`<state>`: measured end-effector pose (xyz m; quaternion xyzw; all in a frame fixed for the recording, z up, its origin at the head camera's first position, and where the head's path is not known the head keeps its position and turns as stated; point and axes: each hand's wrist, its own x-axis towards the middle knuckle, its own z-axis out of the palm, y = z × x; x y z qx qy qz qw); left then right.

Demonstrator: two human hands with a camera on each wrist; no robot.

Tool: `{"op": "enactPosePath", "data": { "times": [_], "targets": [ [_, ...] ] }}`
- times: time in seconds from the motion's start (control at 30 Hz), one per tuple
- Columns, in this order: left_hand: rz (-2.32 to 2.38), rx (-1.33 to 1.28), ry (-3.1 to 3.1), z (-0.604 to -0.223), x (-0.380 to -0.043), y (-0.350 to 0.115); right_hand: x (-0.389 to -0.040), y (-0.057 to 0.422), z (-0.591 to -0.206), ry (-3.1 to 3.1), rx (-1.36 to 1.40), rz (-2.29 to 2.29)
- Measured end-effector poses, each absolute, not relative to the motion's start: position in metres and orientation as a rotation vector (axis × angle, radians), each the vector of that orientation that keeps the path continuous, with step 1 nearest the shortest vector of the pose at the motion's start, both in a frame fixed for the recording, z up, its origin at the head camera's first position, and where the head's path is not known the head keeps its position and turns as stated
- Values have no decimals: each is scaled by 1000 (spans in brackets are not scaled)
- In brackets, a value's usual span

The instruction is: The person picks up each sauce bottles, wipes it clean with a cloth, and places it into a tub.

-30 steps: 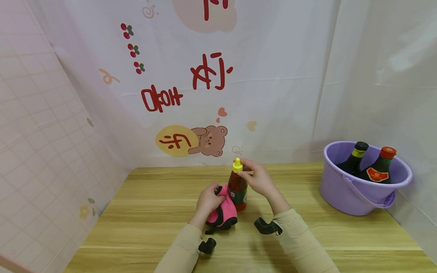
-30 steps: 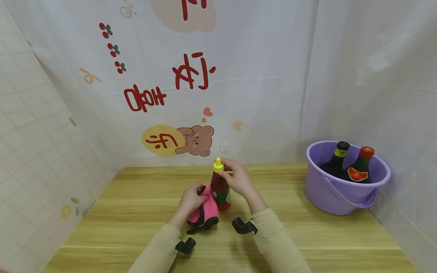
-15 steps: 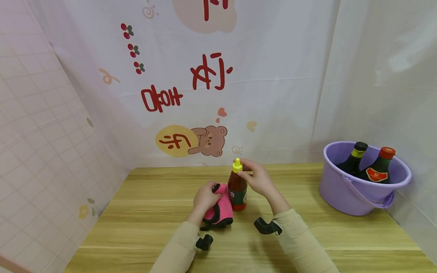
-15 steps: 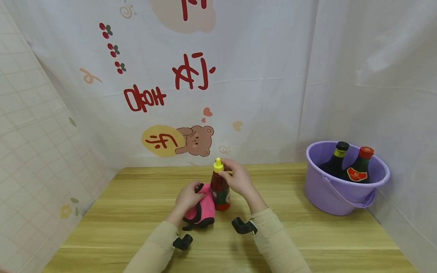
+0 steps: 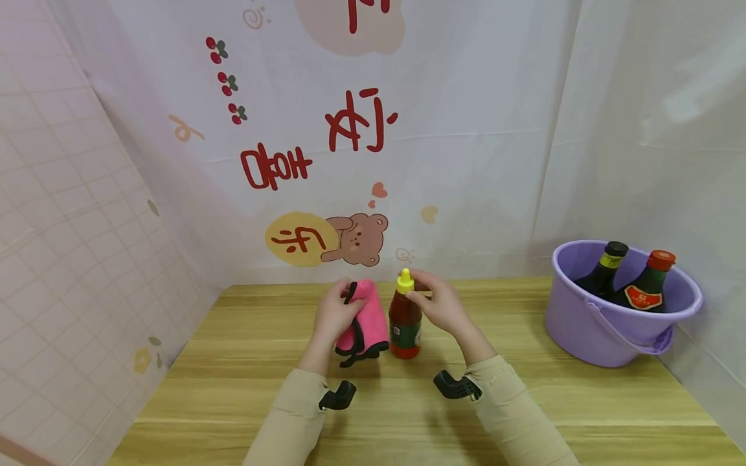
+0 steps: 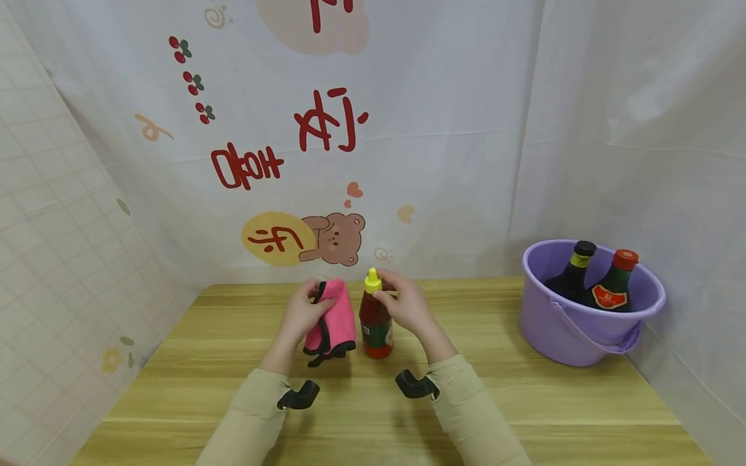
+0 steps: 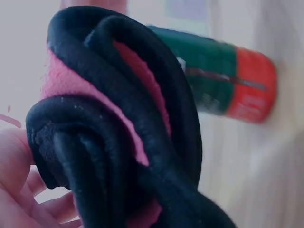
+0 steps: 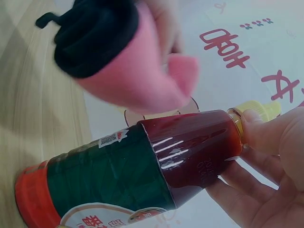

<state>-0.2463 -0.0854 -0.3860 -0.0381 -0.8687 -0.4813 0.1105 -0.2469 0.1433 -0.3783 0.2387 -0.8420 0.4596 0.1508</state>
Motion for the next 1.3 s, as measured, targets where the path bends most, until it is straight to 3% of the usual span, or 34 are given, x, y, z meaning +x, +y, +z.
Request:
{"op": "enactPosePath", "data": {
  "times": [0.4,1.3],
  "targets": [
    [-1537,-209,-2456,-357,-233,-66,-248,143,-378,-2411,691,1332],
    [-1549,-258,-2524,-373,-231,-52,-248,143,-378,-2419,665,1331]
  ]
}}
